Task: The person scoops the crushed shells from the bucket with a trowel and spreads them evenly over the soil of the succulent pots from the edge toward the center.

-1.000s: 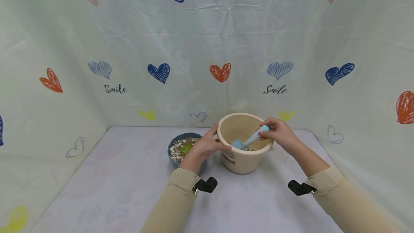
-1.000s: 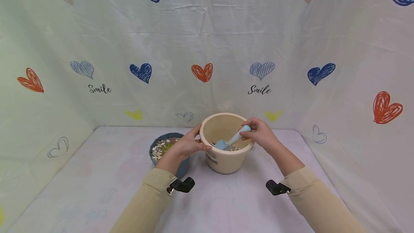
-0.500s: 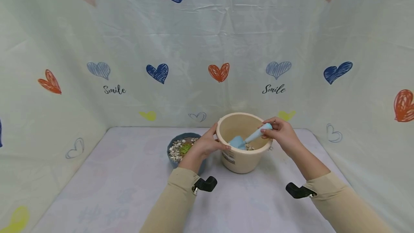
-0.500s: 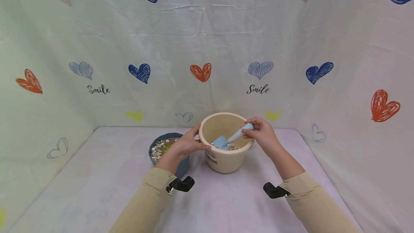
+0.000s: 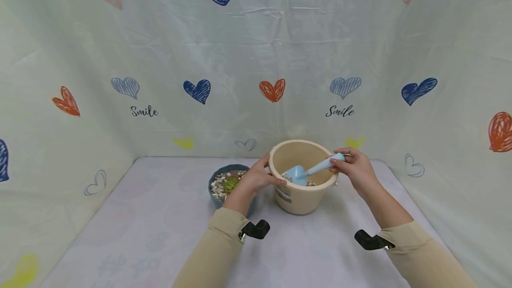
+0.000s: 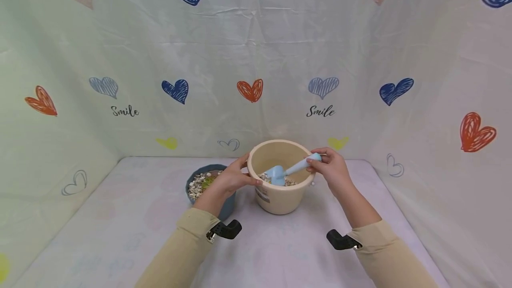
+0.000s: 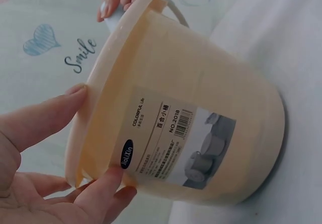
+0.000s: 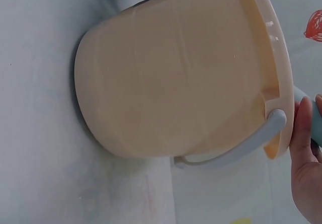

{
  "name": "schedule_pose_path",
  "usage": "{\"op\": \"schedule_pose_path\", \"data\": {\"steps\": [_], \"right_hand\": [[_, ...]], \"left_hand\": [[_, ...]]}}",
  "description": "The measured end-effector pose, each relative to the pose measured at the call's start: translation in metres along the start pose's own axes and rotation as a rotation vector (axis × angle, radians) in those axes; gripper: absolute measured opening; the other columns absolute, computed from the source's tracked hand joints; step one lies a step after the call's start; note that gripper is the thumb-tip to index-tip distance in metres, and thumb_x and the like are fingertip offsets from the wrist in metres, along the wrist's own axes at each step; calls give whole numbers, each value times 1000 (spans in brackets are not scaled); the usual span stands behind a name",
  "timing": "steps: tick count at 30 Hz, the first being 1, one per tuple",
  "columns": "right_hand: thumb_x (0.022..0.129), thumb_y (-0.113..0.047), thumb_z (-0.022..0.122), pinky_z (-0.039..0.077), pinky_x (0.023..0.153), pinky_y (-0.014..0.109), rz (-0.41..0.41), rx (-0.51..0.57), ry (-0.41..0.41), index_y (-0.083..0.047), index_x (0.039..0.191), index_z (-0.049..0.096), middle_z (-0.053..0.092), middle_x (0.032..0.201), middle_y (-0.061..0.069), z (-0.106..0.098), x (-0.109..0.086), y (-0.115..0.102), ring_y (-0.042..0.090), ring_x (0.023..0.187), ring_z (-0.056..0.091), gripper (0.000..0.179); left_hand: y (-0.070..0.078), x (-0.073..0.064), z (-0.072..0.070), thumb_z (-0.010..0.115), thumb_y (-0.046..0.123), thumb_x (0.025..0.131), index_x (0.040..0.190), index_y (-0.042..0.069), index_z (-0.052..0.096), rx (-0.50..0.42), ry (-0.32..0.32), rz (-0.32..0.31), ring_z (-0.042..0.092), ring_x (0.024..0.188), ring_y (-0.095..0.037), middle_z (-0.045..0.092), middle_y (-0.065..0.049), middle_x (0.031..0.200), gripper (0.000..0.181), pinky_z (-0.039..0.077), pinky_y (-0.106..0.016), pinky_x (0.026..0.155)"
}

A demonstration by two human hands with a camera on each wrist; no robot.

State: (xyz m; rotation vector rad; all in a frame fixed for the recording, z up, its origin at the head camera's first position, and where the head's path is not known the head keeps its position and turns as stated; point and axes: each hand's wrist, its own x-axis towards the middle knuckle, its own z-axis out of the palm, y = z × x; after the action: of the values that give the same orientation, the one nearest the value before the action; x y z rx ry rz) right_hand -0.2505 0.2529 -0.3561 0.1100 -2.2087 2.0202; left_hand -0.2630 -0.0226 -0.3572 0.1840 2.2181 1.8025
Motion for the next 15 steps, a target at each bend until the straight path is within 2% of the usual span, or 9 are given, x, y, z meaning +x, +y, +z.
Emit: {"op": "schedule_pose_path", "data": {"steps": [7, 10, 15], "right_hand": [[92, 0, 65, 56, 72, 23, 8, 68, 38, 10, 119, 47, 69, 86, -3, -3, -2, -3, 9, 70, 68, 34], [92, 1, 64, 56, 72, 23, 7, 118, 54, 7, 116, 47, 70, 85, -3, -4, -3, -5, 10, 70, 68, 30], [92, 4, 63, 56, 71, 22, -11, 188, 77, 7, 115, 46, 70, 84, -2, -7, -3, -8, 9, 68, 68, 29]], "left_hand": [[5, -4, -6, 83, -4, 73, 154, 15, 30, 37, -15, 19, 47, 128, -36, 43, -19, 146, 99, 41, -49, 103], [7, -6, -10, 83, 0, 74, 154, 14, 31, 68, -25, 15, 47, 128, -37, 44, -20, 145, 97, 40, -50, 103], [13, -10, -19, 82, 5, 77, 154, 11, 30, 119, -7, -14, 48, 127, -36, 42, -19, 147, 94, 38, -53, 104]]}}
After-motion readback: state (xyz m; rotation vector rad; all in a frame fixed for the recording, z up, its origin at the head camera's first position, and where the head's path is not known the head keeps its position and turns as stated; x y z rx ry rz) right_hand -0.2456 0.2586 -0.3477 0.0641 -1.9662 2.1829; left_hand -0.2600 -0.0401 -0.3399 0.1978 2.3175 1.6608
